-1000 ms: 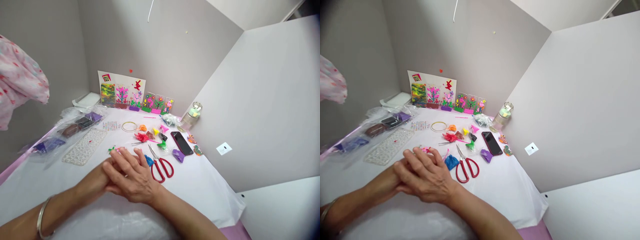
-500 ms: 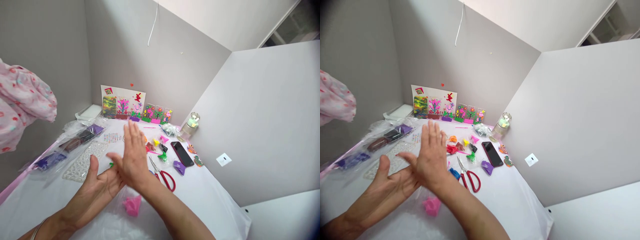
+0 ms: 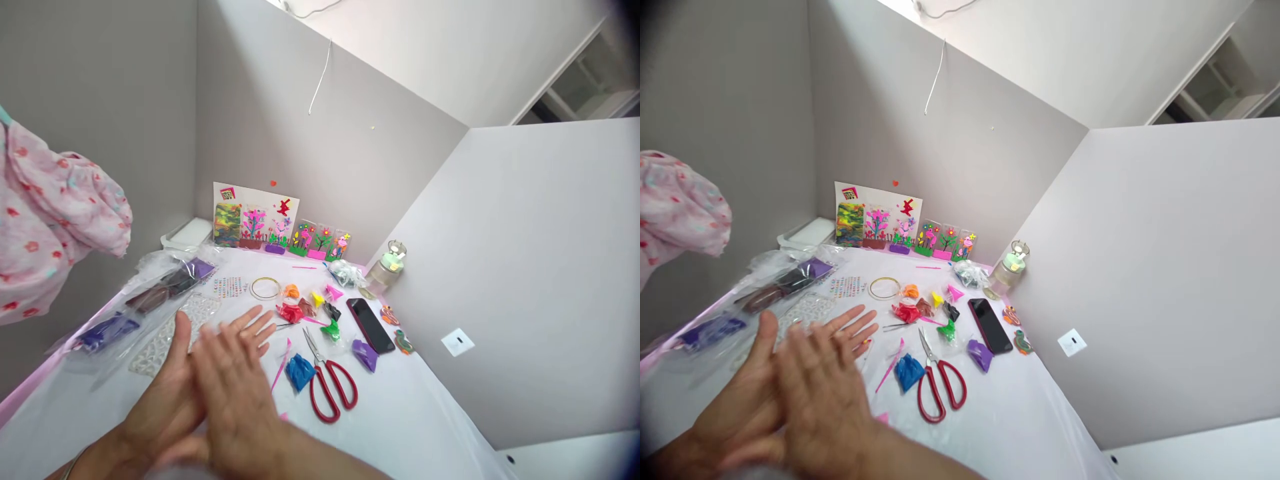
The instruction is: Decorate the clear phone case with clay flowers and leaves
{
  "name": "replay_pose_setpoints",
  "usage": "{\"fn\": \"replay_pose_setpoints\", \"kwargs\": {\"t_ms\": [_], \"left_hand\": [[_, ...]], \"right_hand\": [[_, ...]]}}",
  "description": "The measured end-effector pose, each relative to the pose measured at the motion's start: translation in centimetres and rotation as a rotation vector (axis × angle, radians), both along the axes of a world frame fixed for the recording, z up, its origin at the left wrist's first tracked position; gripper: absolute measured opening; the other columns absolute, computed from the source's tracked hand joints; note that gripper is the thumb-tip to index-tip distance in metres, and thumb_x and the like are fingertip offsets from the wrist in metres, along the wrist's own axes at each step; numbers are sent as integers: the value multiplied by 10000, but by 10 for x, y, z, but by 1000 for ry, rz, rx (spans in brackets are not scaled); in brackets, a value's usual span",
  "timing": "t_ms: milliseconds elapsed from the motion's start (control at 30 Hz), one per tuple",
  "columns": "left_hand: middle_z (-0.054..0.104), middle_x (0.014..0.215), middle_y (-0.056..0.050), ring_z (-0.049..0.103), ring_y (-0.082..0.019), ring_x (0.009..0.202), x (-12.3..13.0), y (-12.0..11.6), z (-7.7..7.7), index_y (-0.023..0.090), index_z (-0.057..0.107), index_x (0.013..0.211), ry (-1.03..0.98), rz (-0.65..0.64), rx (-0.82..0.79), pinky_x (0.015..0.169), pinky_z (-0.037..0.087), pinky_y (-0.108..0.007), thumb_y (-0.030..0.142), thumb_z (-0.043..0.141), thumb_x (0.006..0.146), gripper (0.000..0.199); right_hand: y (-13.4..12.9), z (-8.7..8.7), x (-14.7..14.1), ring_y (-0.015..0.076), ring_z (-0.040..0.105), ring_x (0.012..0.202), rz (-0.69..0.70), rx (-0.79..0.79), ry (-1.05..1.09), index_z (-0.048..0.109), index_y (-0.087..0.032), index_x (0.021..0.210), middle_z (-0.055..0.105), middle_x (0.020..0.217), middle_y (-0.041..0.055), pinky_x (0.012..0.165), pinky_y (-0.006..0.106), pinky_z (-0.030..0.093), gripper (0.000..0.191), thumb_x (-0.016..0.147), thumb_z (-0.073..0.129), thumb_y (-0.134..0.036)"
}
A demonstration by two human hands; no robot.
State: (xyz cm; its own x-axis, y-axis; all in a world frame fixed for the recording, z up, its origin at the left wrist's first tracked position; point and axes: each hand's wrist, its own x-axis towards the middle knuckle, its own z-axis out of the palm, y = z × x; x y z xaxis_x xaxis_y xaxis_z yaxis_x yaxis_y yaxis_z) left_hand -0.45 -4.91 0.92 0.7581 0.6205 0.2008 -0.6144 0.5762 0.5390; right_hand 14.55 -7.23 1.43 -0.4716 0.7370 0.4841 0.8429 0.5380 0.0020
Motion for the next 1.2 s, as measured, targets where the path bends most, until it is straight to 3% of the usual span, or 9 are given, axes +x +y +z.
{"fn": "replay_pose_setpoints", "kwargs": {"t_ms": [67, 133, 267, 367, 433, 633, 800, 967, 1200], "left_hand": [[537, 1766, -9, 114, -318, 1774, 2, -3, 1, 306, 674, 1590, 8, 2, 55, 1441, 110, -529, 984, 144, 995, 1045], [467, 1813, -12, 95, -295, 1779, 4, -6, 0, 313, 657, 1607, 49, -13, 78, 1445, 107, -489, 968, 210, 1011, 992], [527, 1768, 80, 113, -256, 1777, 5, -5, -2, 467, 646, 1586, 49, -40, -18, 1425, 188, -510, 994, 203, 987, 913], [527, 1772, -15, 250, -311, 1749, 4, -3, 0, 385, 597, 1644, 157, -41, 72, 1411, 228, -560, 961, 227, 1019, 927], [530, 1764, -79, 377, -338, 1695, 5, -3, 3, 326, 582, 1656, 263, -13, 154, 1396, 277, -579, 863, 403, 1070, 815], [721, 1537, -96, 656, -343, 1435, 15, -1, -5, 298, 682, 1532, 523, 59, 444, 1261, 490, -534, 500, 802, 1000, 582], [826, 1131, -44, 786, -274, 1105, 17, 1, -10, 271, 790, 1260, 703, 285, 572, 1018, 642, -415, 446, 799, 978, 332], [832, 1043, -35, 817, -243, 967, 12, 1, -1, 269, 756, 1140, 883, 608, 777, 905, 677, -357, 442, 754, 986, 232], [812, 998, -11, 795, -235, 931, 10, 2, 2, 288, 774, 1080, 957, 835, 991, 873, 654, -332, 441, 735, 1007, 174]], "right_hand": [[5, 5, 9, 329, 236, 1759, -64, 49, 87, 194, -78, 1804, 388, 1822, 212, 1379, 540, 371, 1058, 1070, 562, -746], [9, 8, 17, 370, 216, 1760, -145, 87, 151, 175, -32, 1790, 318, 1838, 258, 1390, 612, 306, 1018, 1109, 536, -696], [-2, 2, 23, 303, 199, 1770, 155, 148, 31, 308, -58, 1758, 478, 1777, 199, 1426, 516, 242, 959, 1100, 548, -713], [-8, 1, 33, 364, 360, 1711, 70, 112, 44, 427, -121, 1706, 530, 1735, 230, 1376, 625, 319, 824, 1093, 638, -630], [-7, 4, 44, 396, 444, 1658, -41, 18, 80, 486, -124, 1663, 576, 1689, 252, 1328, 673, 375, 692, 1113, 654, -509], [-12, 0, 65, 300, 775, 1178, 77, -105, 417, 717, -180, 1416, 812, 1319, 169, 1048, 473, 624, 353, 1134, 630, -374], [-15, 6, 61, 233, 774, 1061, 120, -385, 912, 850, -261, 1203, 838, 1137, 80, 952, 357, 626, 203, 1053, 754, -361], [-8, 10, 57, 196, 749, 838, 96, -692, 1371, 882, -258, 1026, 833, 1008, 41, 762, 315, 620, 207, 852, 911, -366], [-7, 17, 57, 164, 734, 702, 62, -817, 1583, 814, -216, 858, 811, 805, 12, 763, 319, 632, 255, 777, 979, -393]]}}
